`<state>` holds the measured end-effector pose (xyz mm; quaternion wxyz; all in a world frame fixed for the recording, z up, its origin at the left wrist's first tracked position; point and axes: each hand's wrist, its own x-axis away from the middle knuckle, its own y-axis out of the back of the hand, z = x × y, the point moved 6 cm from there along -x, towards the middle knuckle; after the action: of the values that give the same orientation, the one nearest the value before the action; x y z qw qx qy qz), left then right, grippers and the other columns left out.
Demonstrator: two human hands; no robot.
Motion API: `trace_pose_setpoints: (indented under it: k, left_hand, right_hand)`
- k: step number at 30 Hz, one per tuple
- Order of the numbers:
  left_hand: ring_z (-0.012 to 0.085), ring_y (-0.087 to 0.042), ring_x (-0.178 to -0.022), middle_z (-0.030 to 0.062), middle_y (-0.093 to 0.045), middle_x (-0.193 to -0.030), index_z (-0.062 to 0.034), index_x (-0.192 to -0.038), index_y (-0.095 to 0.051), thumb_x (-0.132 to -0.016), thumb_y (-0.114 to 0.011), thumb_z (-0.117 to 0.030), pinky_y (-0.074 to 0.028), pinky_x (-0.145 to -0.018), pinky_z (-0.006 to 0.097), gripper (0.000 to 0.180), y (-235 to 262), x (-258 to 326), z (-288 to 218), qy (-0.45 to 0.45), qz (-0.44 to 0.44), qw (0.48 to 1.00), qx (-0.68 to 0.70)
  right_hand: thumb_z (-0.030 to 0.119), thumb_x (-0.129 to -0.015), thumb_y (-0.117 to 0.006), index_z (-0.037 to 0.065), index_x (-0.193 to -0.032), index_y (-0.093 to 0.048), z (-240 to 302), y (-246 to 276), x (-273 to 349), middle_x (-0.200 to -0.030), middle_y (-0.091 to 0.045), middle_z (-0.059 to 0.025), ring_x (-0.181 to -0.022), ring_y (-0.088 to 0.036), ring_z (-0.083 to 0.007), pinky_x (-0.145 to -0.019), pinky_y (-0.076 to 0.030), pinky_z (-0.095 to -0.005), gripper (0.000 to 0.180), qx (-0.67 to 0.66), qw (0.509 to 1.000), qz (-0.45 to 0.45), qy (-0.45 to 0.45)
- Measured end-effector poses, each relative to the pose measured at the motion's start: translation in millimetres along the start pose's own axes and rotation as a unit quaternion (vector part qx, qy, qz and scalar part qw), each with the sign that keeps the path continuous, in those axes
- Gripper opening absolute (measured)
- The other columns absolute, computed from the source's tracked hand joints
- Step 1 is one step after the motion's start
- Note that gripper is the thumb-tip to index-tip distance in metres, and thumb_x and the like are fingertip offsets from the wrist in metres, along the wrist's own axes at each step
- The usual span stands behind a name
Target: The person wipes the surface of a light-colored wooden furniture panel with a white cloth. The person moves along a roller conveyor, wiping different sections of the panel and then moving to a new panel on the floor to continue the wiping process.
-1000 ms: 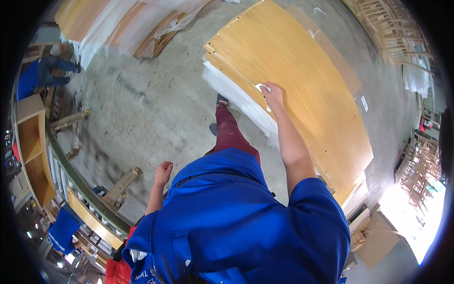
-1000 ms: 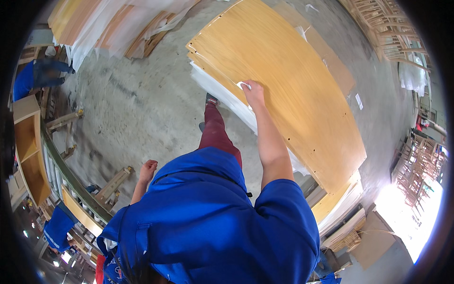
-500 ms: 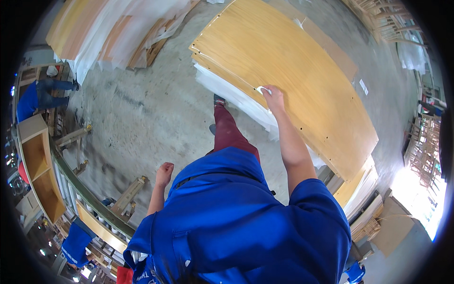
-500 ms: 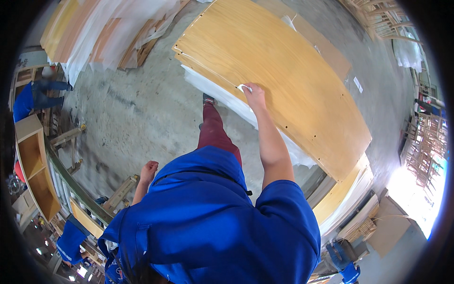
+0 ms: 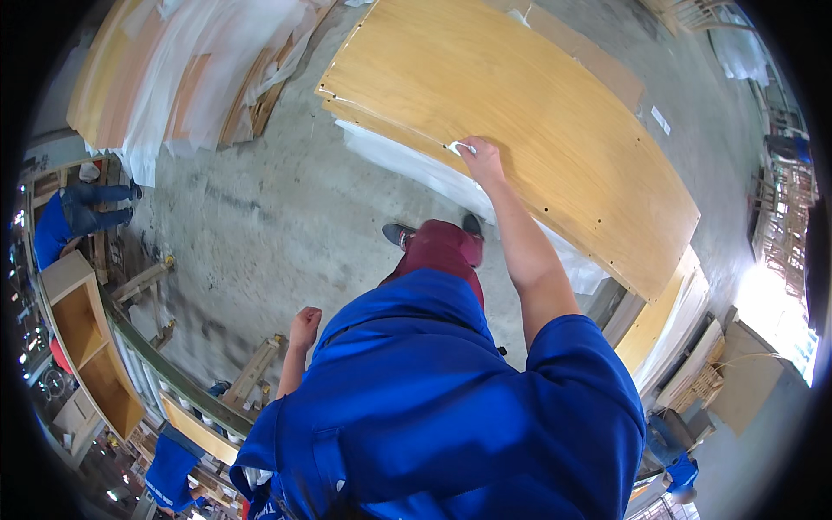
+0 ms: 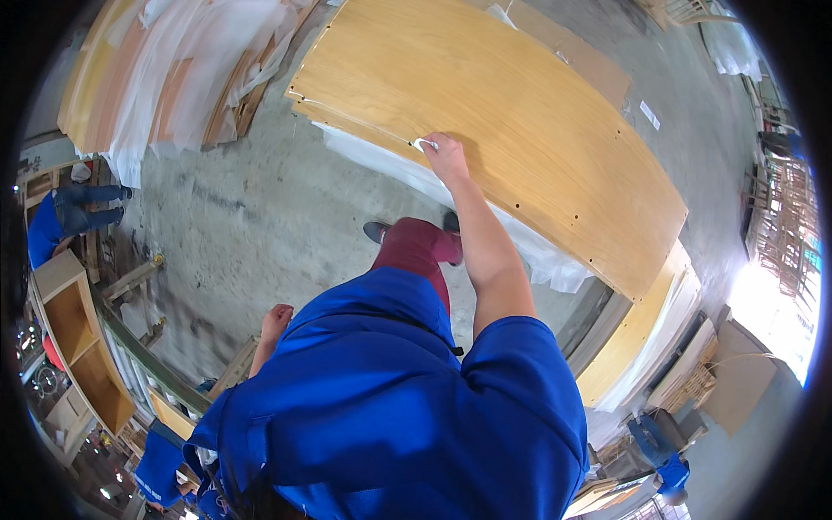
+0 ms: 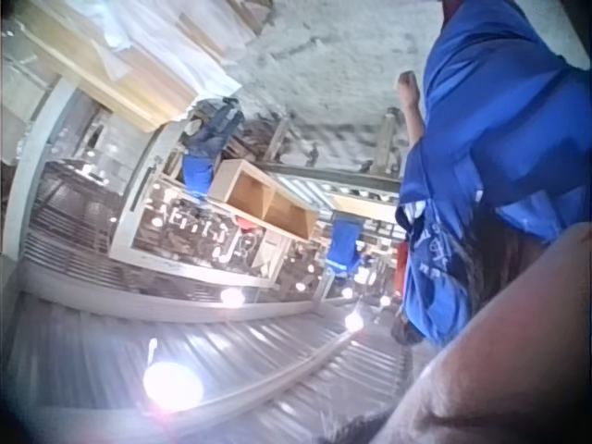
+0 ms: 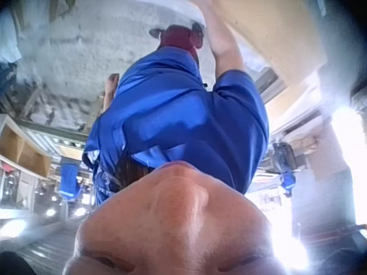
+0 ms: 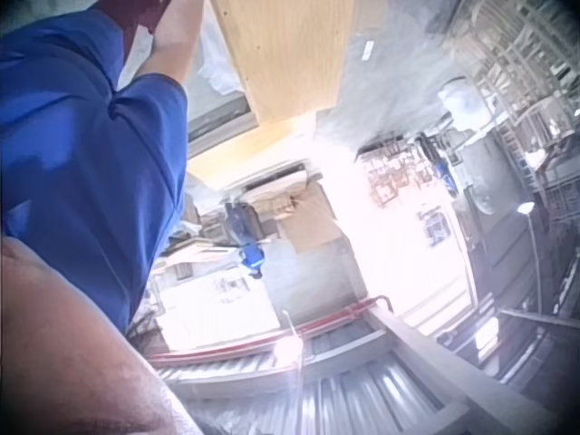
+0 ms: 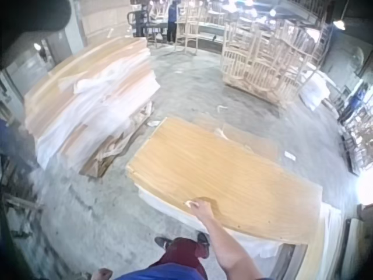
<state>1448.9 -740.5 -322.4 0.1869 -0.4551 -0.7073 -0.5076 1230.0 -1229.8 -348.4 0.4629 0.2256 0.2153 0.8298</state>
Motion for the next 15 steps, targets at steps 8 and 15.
trace_pose_setpoints:
  k: [8,15]
  left_hand:
    - [0.0223,-0.063,-0.078,0.0129,-0.065,-0.082,-0.0021,-0.094,-0.063,-0.085,-0.057,-0.023,-0.049,-0.070,0.032,0.024,-0.9,-23.2,-22.9,-0.018,0.026,0.999,-0.032]
    - [0.0215,-0.063,-0.078,0.0131,-0.065,-0.083,-0.0022,-0.094,-0.063,-0.085,-0.057,-0.023,-0.048,-0.071,0.031,0.023,-24.4,-50.9,-74.4,-0.077,0.049,0.995,-0.049]
  right_hand:
    - [0.020,-0.080,-0.063,0.004,-0.090,-0.066,-29.1,34.4,29.4,-0.086,-0.064,-0.0149,-0.075,-0.062,-0.0278,-0.068,-0.048,-0.0342,0.019,-0.012,0.998,-0.053,-0.020]
    - [0.018,-0.079,-0.063,0.003,-0.089,-0.065,-68.1,79.8,69.5,-0.087,-0.064,-0.0146,-0.077,-0.062,-0.0285,-0.068,-0.048,-0.0348,0.018,0.015,0.996,-0.076,-0.044]
